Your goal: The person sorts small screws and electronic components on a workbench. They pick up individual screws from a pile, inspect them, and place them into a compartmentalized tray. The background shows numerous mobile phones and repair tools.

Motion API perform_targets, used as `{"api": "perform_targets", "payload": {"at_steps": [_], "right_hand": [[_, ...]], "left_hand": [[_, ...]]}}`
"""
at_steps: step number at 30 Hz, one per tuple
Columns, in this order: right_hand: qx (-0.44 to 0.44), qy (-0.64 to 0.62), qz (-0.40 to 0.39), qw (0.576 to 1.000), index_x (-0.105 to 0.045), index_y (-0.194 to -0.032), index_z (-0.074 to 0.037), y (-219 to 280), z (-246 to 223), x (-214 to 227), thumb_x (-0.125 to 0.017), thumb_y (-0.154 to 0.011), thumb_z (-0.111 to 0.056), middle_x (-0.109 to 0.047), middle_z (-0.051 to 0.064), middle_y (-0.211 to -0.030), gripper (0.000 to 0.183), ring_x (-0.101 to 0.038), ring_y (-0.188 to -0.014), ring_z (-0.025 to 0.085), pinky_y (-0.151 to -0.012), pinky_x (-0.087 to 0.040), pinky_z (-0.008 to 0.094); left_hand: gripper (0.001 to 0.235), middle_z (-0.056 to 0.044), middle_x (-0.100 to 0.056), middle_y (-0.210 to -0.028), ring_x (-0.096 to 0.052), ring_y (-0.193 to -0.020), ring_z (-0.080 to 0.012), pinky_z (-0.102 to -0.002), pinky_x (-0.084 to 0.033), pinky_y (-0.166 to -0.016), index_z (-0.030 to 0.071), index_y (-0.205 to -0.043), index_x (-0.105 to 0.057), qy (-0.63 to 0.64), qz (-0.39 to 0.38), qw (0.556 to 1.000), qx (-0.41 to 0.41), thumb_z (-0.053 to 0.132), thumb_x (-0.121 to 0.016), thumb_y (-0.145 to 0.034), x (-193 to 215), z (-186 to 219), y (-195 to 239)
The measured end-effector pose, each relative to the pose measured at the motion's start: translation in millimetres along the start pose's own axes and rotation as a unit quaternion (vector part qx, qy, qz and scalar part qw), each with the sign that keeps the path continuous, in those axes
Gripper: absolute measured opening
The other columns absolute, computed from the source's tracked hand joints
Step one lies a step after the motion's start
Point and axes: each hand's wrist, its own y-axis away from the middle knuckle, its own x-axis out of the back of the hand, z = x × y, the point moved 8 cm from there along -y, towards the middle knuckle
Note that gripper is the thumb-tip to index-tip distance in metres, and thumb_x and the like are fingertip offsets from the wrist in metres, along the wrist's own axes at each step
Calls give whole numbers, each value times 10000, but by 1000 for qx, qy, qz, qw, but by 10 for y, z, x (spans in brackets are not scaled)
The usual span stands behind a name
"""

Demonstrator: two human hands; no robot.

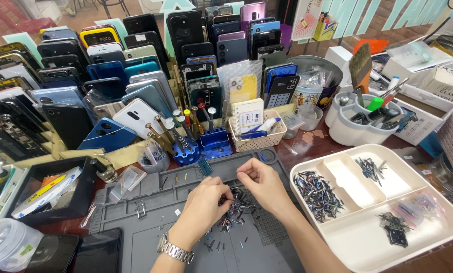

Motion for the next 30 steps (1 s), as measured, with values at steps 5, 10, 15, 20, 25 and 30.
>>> {"api": "perform_targets", "payload": {"at_steps": [5,10,15,20,25,30], "right_hand": [[-10,3,-21,1000,-678,-970,-16,-3,43,-37,-677,-925,-154,-707,17,-848,146,-645,-745,76,-665,-549,253],[-27,-25,-52,998,-680,-982,-11,-3,90,-89,-673,-934,-156,-703,18,-858,153,-645,-756,87,-668,-553,261],[-41,-114,-81,989,-703,-1020,-1,30,25,-136,-690,-918,-133,-723,16,-905,167,-656,-807,85,-716,-554,255],[-50,-134,-82,986,-725,-1051,-19,62,-23,-147,-681,-920,-133,-741,24,-916,179,-667,-810,85,-754,-550,240],[-17,-130,-54,990,-703,-1014,1,54,-105,-58,-679,-947,-139,-728,35,-895,157,-669,-812,84,-749,-556,250],[7,-45,4,999,-711,-997,3,183,-230,394,-661,-946,-153,-744,35,-859,171,-677,-792,80,-733,-568,247]], "left_hand": [[80,-77,-651,-846,-636,-885,-250,-388,-517,-792,32,-830,-708,44,42,998,-8,102,-739,-806,37,-72,-10],[143,-84,-717,-788,-656,-703,-170,-326,-532,-681,25,-933,-720,166,7,978,127,158,-714,-880,-100,-431,-54],[220,-58,-772,-895,-686,-811,-80,-247,-558,-757,-29,-994,-753,375,22,920,110,175,-710,-921,-241,-566,-156],[243,-51,-783,-947,-710,-872,-92,-234,-552,-801,-35,-1050,-738,450,14,882,141,164,-693,-918,-364,-656,-171],[221,-39,-761,-916,-682,-838,-78,-228,-539,-770,-29,-1027,-741,463,45,878,109,162,-704,-922,-349,-468,-224],[180,0,-742,-869,-645,-782,-53,-218,-517,-715,-8,-981,-738,453,49,889,47,159,-729,-914,-400,-55,-403]]}}
